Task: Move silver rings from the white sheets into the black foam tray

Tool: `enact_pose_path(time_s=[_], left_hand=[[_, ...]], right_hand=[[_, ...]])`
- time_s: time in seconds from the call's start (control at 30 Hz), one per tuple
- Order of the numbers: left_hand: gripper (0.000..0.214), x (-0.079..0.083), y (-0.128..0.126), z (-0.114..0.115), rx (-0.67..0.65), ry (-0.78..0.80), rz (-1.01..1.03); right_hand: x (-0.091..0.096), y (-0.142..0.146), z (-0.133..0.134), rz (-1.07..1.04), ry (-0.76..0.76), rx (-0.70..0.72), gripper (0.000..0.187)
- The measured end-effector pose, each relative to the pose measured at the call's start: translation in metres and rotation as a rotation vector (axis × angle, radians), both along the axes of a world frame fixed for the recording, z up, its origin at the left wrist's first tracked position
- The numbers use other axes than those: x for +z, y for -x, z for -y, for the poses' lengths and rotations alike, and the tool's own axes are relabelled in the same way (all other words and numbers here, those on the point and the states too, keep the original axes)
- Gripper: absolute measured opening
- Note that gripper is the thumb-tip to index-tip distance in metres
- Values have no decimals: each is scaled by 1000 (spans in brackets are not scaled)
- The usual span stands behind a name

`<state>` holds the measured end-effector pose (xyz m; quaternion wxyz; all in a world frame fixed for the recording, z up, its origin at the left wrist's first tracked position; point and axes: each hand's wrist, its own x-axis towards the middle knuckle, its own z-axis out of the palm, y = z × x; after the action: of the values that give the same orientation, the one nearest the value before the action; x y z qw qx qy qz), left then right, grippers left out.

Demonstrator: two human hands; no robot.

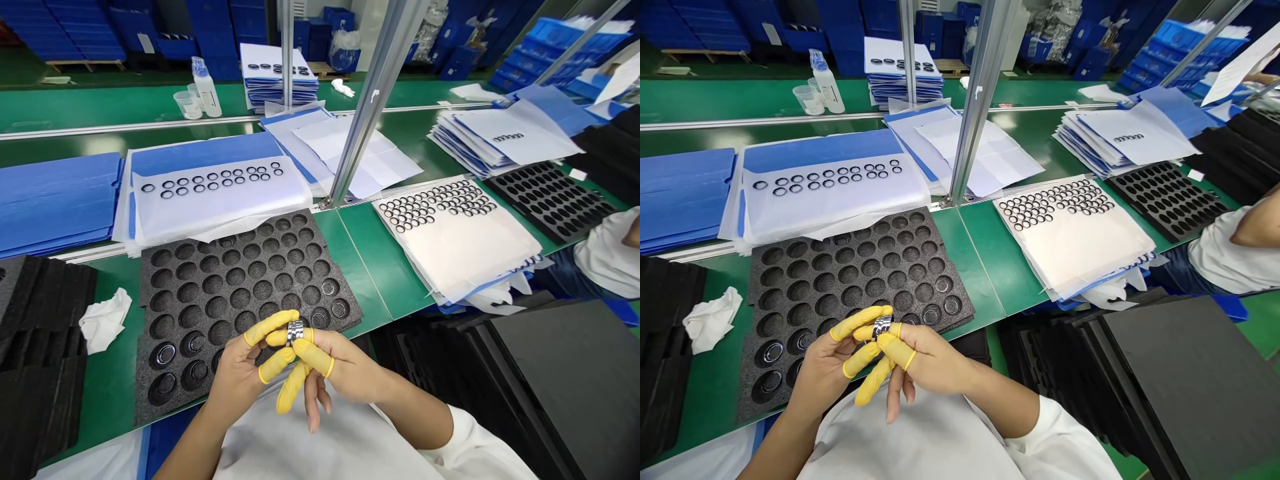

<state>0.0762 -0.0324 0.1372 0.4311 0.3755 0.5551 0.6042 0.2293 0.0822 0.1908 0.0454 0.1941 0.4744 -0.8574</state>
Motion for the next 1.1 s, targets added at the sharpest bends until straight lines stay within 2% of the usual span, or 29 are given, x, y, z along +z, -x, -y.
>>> enact_pose_path(time_s=[0.2,0.4,0.57,0.73,0.8,0.97,1.03,1.1], left_hand=[[41,3,-1,0,27,-36,-58],[40,5,-3,-1,123,-28,-149],[39,6,-6,1,152,-120,-249],[49,0,-5,4,178,-152,-259],[51,-3,-3,6,203,-156,-261],[48,0,-1,9,237,-138,-338],[49,5,-3,7,214,-155,-420],[46,9,-5,3,183,-200,-503]], right_hand=[[-3,0,-1,-45,75,-9,73],[-3,-1,-2,10,133,-74,63],[-1,-3,0,-5,132,-69,62],[-4,-4,2,-40,94,-93,62],[-6,-3,1,-43,57,-176,63],[-8,1,-5,-26,82,-592,45],[-7,1,-7,-45,128,-666,38],[-6,1,-7,-70,168,-675,34]])
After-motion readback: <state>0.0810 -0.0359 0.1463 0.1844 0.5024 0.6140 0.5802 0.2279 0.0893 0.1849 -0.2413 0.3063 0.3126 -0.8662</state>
